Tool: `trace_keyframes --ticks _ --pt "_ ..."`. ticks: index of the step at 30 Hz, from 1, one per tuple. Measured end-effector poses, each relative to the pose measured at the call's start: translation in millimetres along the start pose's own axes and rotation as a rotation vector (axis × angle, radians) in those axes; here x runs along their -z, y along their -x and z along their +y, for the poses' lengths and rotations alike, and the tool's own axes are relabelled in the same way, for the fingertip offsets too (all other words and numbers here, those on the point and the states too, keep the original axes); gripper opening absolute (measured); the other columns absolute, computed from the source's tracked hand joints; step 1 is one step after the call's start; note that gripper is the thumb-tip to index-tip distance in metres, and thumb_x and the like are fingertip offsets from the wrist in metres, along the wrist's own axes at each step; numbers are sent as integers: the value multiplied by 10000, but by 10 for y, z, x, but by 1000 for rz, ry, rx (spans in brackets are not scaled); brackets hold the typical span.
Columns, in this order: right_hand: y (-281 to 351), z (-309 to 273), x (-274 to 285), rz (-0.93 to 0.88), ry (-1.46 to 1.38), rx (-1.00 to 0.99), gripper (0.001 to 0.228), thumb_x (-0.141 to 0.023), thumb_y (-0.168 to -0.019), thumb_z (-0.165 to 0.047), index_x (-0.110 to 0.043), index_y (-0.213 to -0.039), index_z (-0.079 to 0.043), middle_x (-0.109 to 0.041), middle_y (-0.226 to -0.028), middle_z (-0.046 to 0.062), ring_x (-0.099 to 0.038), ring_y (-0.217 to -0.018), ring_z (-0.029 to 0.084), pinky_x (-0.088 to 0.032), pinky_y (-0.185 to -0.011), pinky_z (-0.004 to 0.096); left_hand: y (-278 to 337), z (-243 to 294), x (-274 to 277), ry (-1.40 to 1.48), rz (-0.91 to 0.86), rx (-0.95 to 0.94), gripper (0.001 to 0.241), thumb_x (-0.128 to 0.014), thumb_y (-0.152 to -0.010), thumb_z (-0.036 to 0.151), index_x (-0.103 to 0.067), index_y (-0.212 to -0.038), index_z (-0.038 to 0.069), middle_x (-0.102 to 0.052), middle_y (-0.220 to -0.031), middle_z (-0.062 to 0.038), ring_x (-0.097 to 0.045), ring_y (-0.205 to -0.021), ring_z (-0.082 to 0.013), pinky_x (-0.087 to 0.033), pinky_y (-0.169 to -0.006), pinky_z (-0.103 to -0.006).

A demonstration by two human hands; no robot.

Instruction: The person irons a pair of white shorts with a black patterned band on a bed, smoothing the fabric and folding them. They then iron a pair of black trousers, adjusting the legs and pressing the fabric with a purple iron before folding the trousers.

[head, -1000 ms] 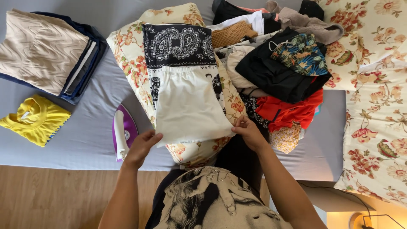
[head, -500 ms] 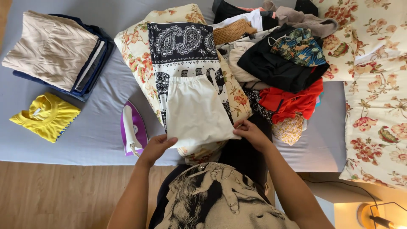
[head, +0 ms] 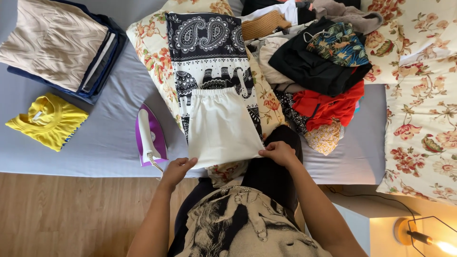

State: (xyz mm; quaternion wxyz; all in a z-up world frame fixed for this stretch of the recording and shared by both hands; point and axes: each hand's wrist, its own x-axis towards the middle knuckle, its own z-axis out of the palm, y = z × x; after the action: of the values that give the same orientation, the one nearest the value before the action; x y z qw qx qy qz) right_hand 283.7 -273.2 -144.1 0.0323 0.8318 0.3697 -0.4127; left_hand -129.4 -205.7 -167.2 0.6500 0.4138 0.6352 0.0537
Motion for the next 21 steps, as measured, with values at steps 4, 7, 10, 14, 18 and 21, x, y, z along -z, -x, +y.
trace_keyframes --ticks 4,7,10,14,18,21 --pt "84 -144 31 22 236 37 481 -735 -714 -711 -785 -935 -287 -770 -996 -17 -681 -1090 306 -388 -933 457 -391 -371 -30 -255 37 11 535 -714 -817 705 -768 -963 193 -728 -1053 -102 -674 -1039 -342 -511 -871 -426" --pt "370 -550 63 204 290 172 512 -757 -765 -633 -670 -1074 -234 -631 -1138 56 -584 -1160 343 -383 -924 507 73 147 17 -407 248 -199 445 -717 -860 495 -701 -1143 151 -676 -1132 -164 -667 -1100 -409 -538 -909 -497" --pt "582 -955 -71 547 364 481 589 -659 -873 -598 -553 -1327 -239 -503 -1387 82 -497 -1283 323 -378 -934 489 289 561 153 -508 635 -423 370 -748 -907 255 -626 -1239 149 -571 -1178 -172 -604 -1111 -406 -520 -888 -511" --pt "345 -1138 -331 477 555 760 622 -437 -976 -646 -381 -1546 -403 -257 -1680 15 -203 -1520 389 -190 -1110 645 116 783 476 -602 875 -262 514 -701 -976 300 -466 -1423 208 -436 -1330 -160 -447 -1188 -349 -445 -905 -485" --pt "292 -1198 -263 378 520 733 639 -422 -982 -666 -327 -1572 -440 -178 -1708 -14 -100 -1547 401 -93 -1133 742 -258 610 668 -592 724 -105 622 -686 -990 261 -361 -1519 213 -446 -1334 -194 -489 -1198 -367 -456 -934 -503" --pt "284 -1096 -254 609 484 849 599 -359 -1014 -675 -369 -1569 -449 -239 -1696 -50 -101 -1564 322 -61 -1166 621 -423 454 730 -472 702 -202 610 -649 -1011 112 -355 -1540 190 -450 -1293 -230 -498 -1175 -431 -455 -951 -539"
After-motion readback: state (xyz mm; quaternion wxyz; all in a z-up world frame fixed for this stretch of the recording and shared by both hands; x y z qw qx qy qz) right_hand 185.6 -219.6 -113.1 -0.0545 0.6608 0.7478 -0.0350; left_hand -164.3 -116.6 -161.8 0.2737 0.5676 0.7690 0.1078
